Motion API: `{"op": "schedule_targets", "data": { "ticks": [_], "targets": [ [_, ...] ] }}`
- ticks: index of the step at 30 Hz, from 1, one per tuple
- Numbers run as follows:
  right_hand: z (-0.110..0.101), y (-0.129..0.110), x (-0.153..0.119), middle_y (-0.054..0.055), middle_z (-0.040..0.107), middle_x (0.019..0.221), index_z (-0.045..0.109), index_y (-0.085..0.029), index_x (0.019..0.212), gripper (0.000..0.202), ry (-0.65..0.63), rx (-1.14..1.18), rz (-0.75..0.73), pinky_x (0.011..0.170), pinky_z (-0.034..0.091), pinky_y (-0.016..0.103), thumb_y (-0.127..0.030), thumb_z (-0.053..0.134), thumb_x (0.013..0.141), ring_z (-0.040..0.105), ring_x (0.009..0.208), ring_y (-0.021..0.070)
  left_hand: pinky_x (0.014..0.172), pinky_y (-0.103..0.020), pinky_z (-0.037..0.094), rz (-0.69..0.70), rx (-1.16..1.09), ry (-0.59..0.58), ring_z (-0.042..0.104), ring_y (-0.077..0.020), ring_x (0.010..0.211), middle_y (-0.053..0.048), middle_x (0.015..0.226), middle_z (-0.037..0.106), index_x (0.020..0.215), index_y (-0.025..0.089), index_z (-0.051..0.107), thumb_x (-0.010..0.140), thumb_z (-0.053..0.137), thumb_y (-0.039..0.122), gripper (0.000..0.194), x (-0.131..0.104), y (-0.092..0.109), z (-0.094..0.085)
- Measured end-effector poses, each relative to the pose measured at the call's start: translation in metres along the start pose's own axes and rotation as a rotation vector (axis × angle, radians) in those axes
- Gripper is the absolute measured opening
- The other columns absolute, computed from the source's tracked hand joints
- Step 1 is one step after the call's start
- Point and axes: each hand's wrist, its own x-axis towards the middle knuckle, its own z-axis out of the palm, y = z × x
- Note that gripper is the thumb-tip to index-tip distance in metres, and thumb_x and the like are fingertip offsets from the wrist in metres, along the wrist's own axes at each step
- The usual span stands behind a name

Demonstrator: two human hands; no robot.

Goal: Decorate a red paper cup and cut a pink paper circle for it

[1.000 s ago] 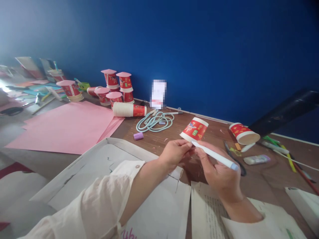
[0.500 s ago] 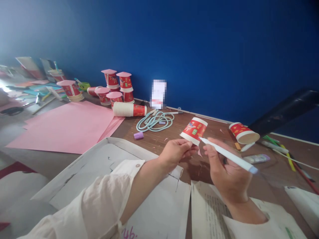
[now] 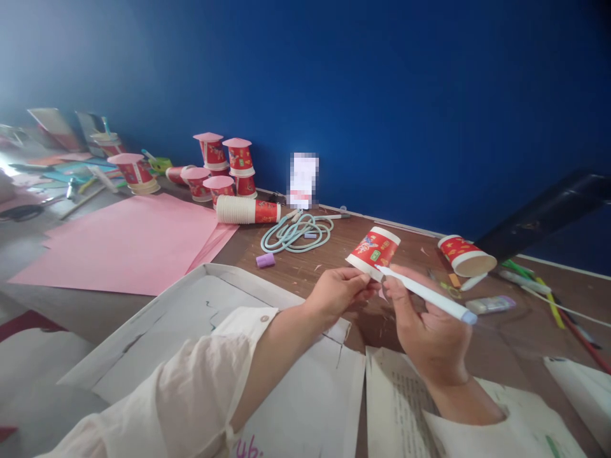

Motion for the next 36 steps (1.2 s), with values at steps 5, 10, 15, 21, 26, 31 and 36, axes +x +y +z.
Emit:
{"op": "schedule_targets", "data": {
  "ticks": [5,10,15,21,26,31,36],
  "targets": [
    [-0.002,-0.005,0.0,0.008,0.076,0.088,0.071,-0.018,0.108,0.022,0.025,0.082,0.129,0.073,0.057,0.036,-0.029,0.063,0.09,0.071,0.074,0.0203,0.088,-0.026,0.051,0.003,0.011,0.007,0.067,-0.0108,0.076,-0.009,0.084,0.073,0.079,0.011,0.075,0.079,0.076,0.027,0.015,0.0,0.0,-0.001],
    [-0.001,-0.003,0.007,0.004,0.072,0.082,0.067,-0.018,0.105,0.021,0.112,0.239,0.463,0.064,0.055,0.031,-0.031,0.058,0.092,0.066,0.062,0.0142,0.08,-0.02,0.051,-0.045,-0.051,0.047,0.068,-0.0087,0.075,-0.011,0.092,0.075,0.085,0.011,0.075,0.089,0.063,0.02,0.015,-0.003,0.004,0.002],
    [0.011,0.007,0.009,0.0,0.07,0.074,0.062,-0.02,0.096,0.032,0.056,0.681,1.057,0.034,0.036,0.018,-0.036,0.076,0.072,0.055,0.045,0.0105,0.08,-0.02,0.051,-0.022,-0.19,0.047,0.069,-0.0088,0.075,-0.01,0.093,0.075,0.089,0.011,0.073,0.089,0.065,0.02,0.012,-0.01,0.01,0.005],
    [0.017,-0.003,0.01,-0.004,0.06,0.061,0.058,-0.019,0.08,0.036,-0.056,1.018,1.26,0.029,0.026,0.013,-0.032,0.084,0.058,0.047,0.044,0.0067,0.086,-0.02,0.051,-0.001,-0.266,-0.051,0.07,-0.009,0.079,-0.01,0.092,0.074,0.087,0.009,0.071,0.094,0.055,0.014,0.017,-0.013,0.01,0.006],
    [0.014,-0.002,0.014,-0.006,0.055,0.063,0.057,-0.017,0.077,0.035,-0.043,1.249,1.293,0.031,0.031,0.009,-0.019,0.085,0.055,0.046,0.047,0.0034,0.091,-0.024,0.051,-0.032,-0.252,-0.074,0.07,-0.011,0.079,-0.012,0.088,0.073,0.087,0.006,0.071,0.092,0.057,0.014,0.017,-0.014,0.009,0.008],
    [0.013,0.001,0.016,-0.007,0.053,0.064,0.056,-0.017,0.079,0.036,0.035,1.387,1.398,0.031,0.034,0.007,-0.006,0.08,0.054,0.043,0.046,0.0014,0.088,-0.023,0.052,-0.014,-0.252,-0.127,0.068,-0.0105,0.077,-0.009,0.085,0.072,0.089,0.007,0.072,0.088,0.065,0.018,0.013,-0.013,0.005,0.006],
    [0.015,0.001,0.014,-0.007,0.051,0.063,0.054,-0.016,0.079,0.037,0.048,1.478,1.45,0.032,0.033,0.006,-0.003,0.079,0.055,0.043,0.046,0.0003,0.087,-0.022,0.051,-0.002,-0.258,-0.119,0.067,-0.0097,0.077,-0.008,0.086,0.072,0.087,0.008,0.072,0.081,0.074,0.02,0.013,-0.01,0.002,0.005]
  ]
}}
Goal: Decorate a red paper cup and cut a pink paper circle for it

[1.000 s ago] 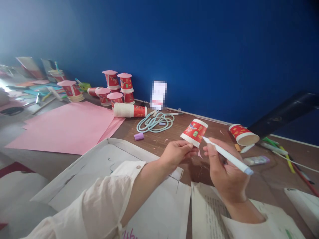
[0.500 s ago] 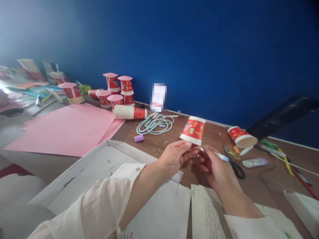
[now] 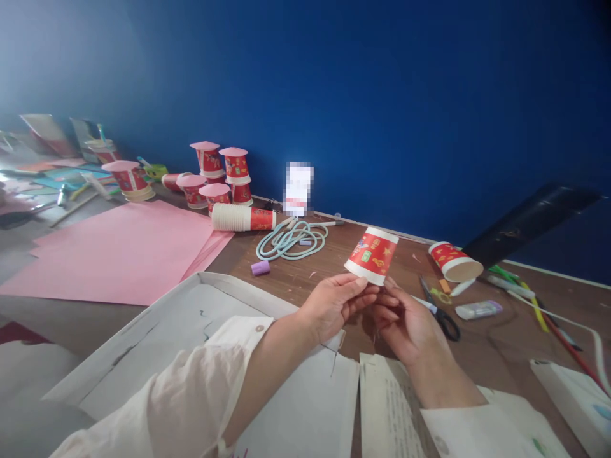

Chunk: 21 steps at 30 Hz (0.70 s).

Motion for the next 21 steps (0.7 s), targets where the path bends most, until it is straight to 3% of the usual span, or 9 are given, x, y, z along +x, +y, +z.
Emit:
{"op": "schedule_targets", "data": {
  "ticks": [5,13,16,21],
  "targets": [
    [0.0003,0.0049,-0.0015,-0.007,0.055,0.063,0.055,-0.017,0.086,0.045,0.028,-0.077,-0.089,0.033,0.032,0.007,-0.006,0.084,0.052,0.045,0.046,0.0016,0.085,-0.021,0.05,0.025,0.004,-0.011,0.066,-0.0087,0.076,-0.008,0.088,0.071,0.09,0.008,0.072,0.081,0.075,0.023,0.018,0.003,-0.0018,-0.004],
    [-0.0058,0.0082,-0.0075,-0.008,0.057,0.056,0.058,-0.022,0.1,0.05,0.01,-0.359,-0.201,0.038,0.039,0.018,-0.031,0.086,0.06,0.046,0.042,0.0074,0.081,-0.02,0.053,0.035,-0.072,0.069,0.067,-0.0099,0.076,-0.008,0.085,0.071,0.088,0.009,0.07,0.088,0.064,0.019,0.012,0.0011,0.003,-0.0043],
    [-0.0086,0.0083,-0.0054,-0.008,0.057,0.057,0.059,-0.022,0.098,0.051,0.01,-0.345,-0.215,0.037,0.038,0.018,-0.031,0.088,0.058,0.047,0.041,0.0073,0.082,-0.02,0.053,0.011,-0.073,0.117,0.067,-0.0101,0.076,-0.007,0.083,0.071,0.087,0.009,0.07,0.088,0.063,0.017,0.01,0.0002,0.004,-0.0029],
    [-0.0071,0.0069,-0.001,-0.008,0.054,0.06,0.06,-0.02,0.092,0.042,-0.013,-0.232,-0.155,0.036,0.038,0.014,-0.02,0.086,0.059,0.046,0.044,0.0048,0.084,-0.022,0.05,-0.005,0.032,0.066,0.066,-0.0091,0.074,-0.007,0.083,0.071,0.088,0.009,0.07,0.086,0.067,0.017,0.009,0.0024,0.0002,-0.0033]
  ]
}}
